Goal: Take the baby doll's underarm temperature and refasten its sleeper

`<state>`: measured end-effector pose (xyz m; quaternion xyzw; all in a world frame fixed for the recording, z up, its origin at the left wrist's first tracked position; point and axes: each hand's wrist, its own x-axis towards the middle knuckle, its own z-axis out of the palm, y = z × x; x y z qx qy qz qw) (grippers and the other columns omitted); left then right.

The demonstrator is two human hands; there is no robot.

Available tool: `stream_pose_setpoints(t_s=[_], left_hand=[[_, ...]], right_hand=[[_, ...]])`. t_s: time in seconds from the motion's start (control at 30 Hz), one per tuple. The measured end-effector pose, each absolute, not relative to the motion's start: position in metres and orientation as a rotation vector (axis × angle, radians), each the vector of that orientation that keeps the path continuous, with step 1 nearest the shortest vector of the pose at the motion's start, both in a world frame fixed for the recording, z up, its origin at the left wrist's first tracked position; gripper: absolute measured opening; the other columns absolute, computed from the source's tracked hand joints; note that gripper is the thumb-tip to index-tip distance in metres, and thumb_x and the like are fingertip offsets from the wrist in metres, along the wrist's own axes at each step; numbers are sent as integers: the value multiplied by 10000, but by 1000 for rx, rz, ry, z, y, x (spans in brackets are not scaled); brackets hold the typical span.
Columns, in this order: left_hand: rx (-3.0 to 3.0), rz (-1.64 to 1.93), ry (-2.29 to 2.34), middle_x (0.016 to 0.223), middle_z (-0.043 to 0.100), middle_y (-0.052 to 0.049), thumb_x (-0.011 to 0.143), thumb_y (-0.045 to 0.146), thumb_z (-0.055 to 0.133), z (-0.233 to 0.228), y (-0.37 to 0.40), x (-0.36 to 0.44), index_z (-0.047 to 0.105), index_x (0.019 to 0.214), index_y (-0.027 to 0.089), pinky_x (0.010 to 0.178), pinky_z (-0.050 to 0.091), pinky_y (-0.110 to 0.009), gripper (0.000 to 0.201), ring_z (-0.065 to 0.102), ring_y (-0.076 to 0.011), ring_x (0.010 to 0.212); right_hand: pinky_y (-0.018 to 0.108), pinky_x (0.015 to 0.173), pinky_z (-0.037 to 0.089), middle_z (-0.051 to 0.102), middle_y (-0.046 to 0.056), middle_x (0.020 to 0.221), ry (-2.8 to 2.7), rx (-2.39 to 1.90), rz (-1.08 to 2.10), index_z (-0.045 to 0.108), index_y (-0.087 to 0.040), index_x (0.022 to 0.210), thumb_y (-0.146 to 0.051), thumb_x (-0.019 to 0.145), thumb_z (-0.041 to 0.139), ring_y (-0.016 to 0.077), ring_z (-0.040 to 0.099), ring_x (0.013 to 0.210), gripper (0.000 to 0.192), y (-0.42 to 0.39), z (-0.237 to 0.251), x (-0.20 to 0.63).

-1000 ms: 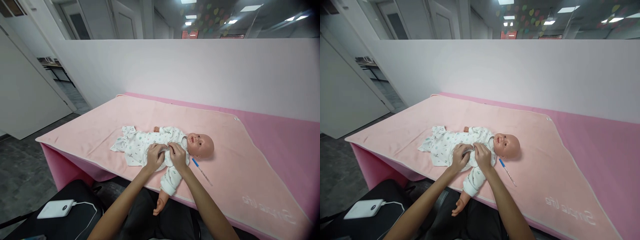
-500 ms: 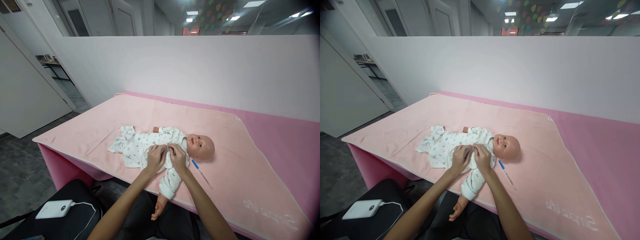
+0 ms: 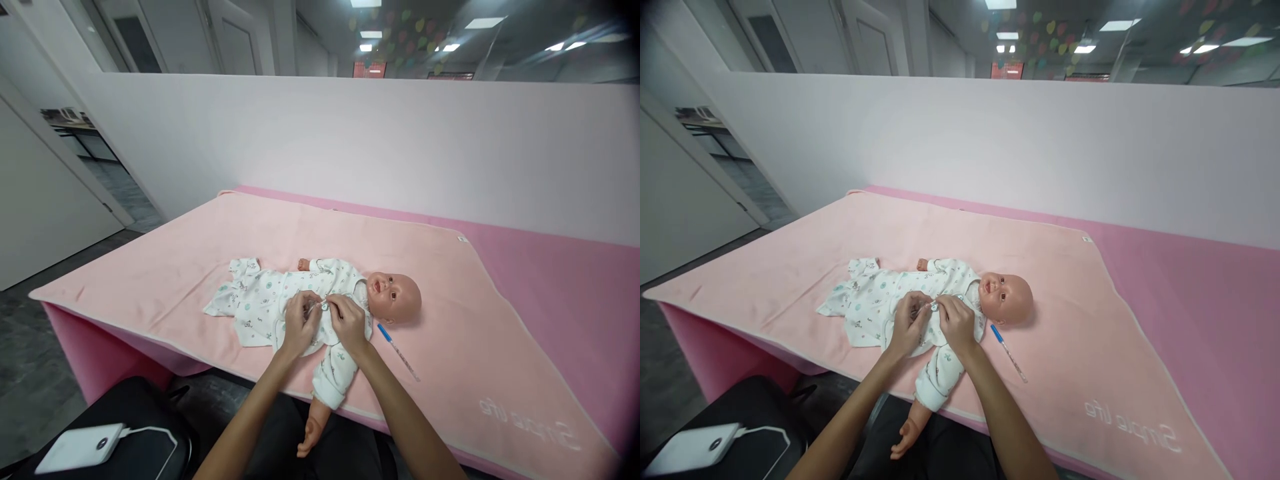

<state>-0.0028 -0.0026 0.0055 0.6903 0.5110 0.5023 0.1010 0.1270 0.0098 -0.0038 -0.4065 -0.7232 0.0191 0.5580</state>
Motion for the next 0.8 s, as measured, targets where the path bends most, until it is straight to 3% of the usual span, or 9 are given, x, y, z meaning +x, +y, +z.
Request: stream_pose_setpoints(t_s=[0.3, 0.53, 0.8], left_hand=[[2317, 1585, 1583, 834, 639, -20, 832, 211, 531, 1, -7, -10, 587, 921, 212, 785, 362, -336, 104, 537, -168, 814], [2408, 1541, 1702, 800, 633, -19, 790, 238, 594, -1, -14, -18, 628, 780, 228, 769, 326, -346, 37, 527, -176, 788], [2322, 1508, 1764, 888, 642, -27, 788, 196, 561, -2, -20, -28, 635, 896, 228, 808, 346, -350, 135, 537, -185, 851]], right_hand=[[253, 719, 489, 666, 41, 831, -1657, -995, 57, 612, -185, 901, -114, 868, 415, 133, 619, 786, 211, 9, -3, 126], [241, 687, 484, 649, 53, 828, -1637, -1019, -14, 618, -175, 908, -104, 841, 421, 137, 614, 776, 220, 6, -6, 126], [219, 684, 483, 656, 51, 866, -1672, -1046, -171, 639, -177, 922, -81, 832, 442, 128, 624, 794, 237, 7, -9, 128]])
